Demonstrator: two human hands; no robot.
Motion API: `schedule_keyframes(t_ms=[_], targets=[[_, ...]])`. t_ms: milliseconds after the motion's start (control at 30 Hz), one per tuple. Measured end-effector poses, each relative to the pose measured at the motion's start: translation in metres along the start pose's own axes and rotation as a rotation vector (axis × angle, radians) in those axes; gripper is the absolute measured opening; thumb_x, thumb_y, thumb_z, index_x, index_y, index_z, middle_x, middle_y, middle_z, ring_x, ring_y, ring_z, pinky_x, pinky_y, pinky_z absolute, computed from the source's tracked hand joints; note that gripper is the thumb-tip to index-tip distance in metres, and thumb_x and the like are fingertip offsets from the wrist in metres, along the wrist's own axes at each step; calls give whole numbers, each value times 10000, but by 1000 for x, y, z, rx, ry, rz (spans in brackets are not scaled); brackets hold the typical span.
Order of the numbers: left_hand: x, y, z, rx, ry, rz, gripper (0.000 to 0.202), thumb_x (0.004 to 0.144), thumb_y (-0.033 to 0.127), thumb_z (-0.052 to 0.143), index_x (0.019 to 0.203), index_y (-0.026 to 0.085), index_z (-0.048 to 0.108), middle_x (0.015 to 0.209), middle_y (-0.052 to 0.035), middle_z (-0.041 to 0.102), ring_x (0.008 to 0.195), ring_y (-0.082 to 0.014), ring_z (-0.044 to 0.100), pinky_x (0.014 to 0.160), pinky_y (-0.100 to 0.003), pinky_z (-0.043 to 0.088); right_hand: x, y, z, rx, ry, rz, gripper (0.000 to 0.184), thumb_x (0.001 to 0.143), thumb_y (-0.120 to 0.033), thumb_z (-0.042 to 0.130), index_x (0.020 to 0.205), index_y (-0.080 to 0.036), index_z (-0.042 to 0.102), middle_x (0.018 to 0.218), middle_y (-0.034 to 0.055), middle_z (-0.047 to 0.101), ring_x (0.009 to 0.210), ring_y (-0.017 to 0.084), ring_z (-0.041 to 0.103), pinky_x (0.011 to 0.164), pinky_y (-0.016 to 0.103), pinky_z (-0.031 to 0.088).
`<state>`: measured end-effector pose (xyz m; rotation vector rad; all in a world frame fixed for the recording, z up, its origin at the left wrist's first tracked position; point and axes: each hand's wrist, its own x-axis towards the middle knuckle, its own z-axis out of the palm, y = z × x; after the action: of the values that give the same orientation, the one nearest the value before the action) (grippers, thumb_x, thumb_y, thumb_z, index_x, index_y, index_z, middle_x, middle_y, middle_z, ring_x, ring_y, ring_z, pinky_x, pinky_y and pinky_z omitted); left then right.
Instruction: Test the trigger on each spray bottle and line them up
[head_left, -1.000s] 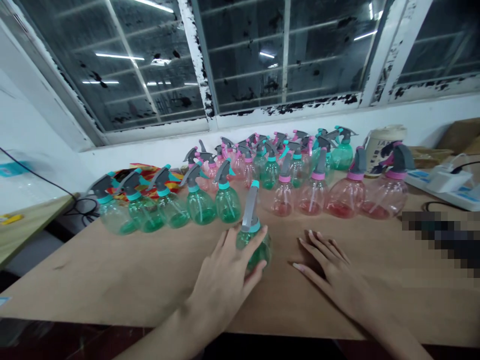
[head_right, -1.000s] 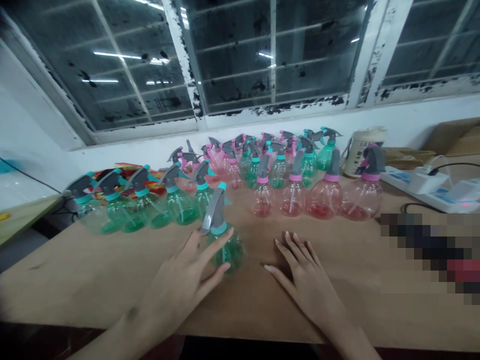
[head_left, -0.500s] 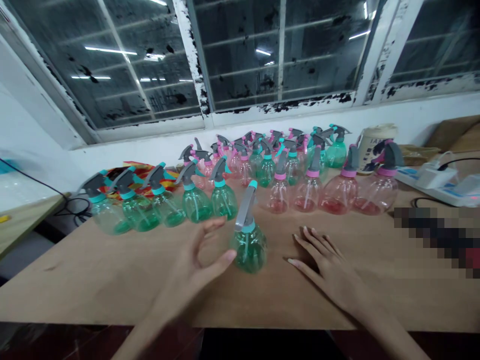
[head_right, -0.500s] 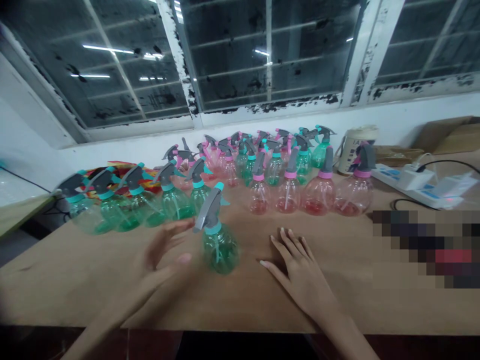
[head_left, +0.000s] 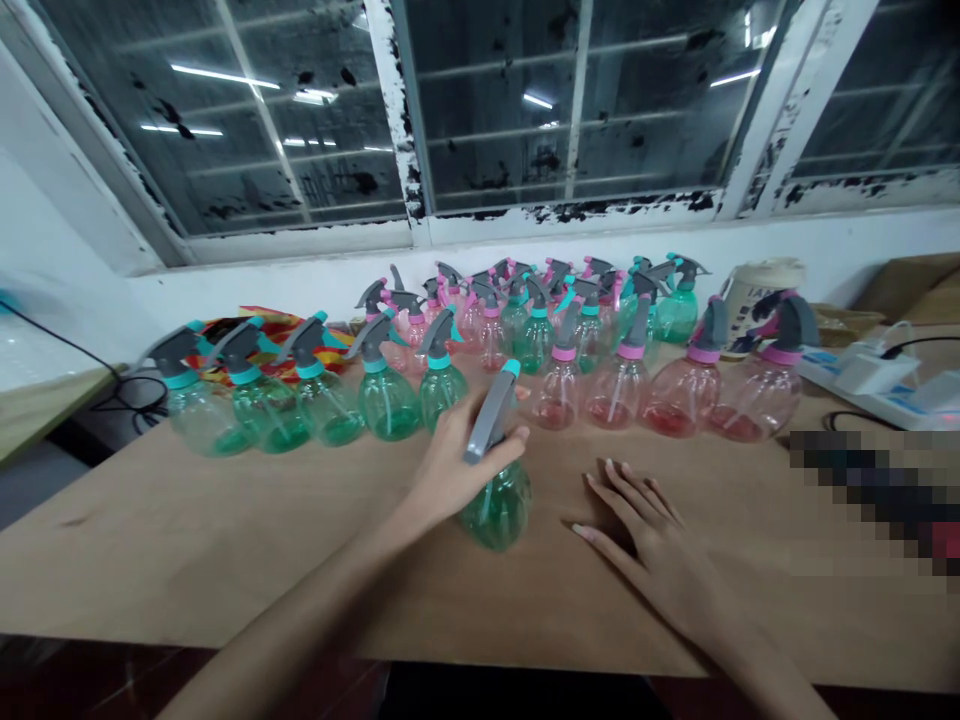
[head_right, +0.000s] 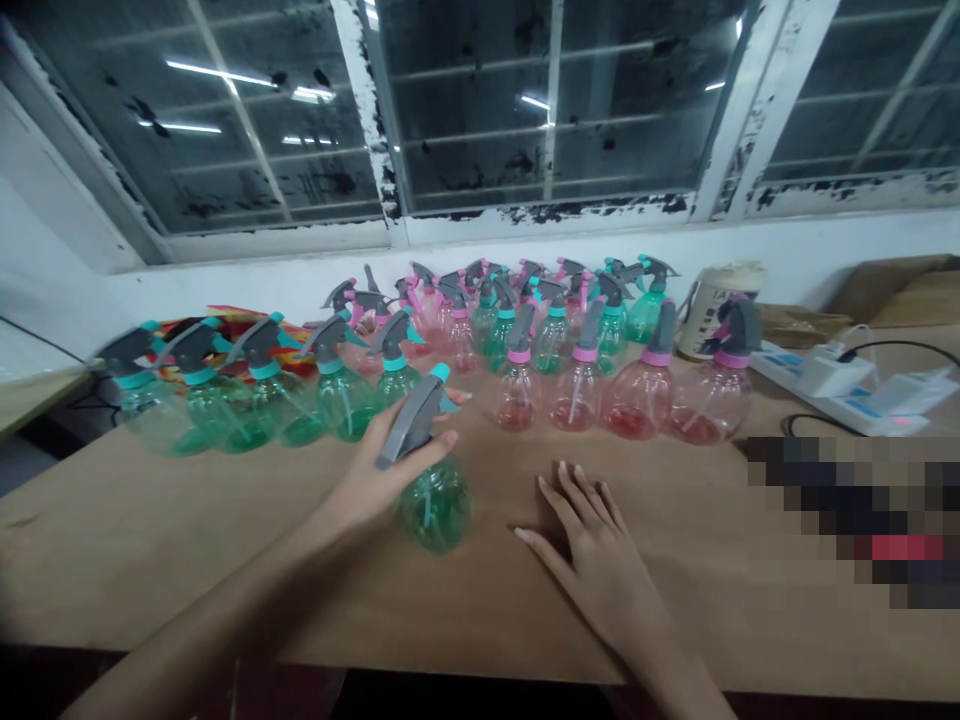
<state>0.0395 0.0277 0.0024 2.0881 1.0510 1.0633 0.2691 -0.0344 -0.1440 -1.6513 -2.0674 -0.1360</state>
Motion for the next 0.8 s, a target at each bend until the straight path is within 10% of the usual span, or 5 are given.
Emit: schedule_keyframes(t_ms=[367,800], targets=[[-22,-5,-19,65,217,-82,289,824,225,522,1102,251,598,1036,-37,681,957,-214,657,849,-367,530,-3,1,-2,2,12,-9,661,883,-582,432,1414,-189,407,1480,81,404,1392,264,301,1133,503,260],[-16,6,-21,164,159,-32,65,789,258,489,759,237,542,754,-8,609,671,-173,601,684,-333,531,-9,8,8,10,94,-61,655,886,-578,405,1435,-221,370,1464,75,431,1367,283,349,1112,529,285]])
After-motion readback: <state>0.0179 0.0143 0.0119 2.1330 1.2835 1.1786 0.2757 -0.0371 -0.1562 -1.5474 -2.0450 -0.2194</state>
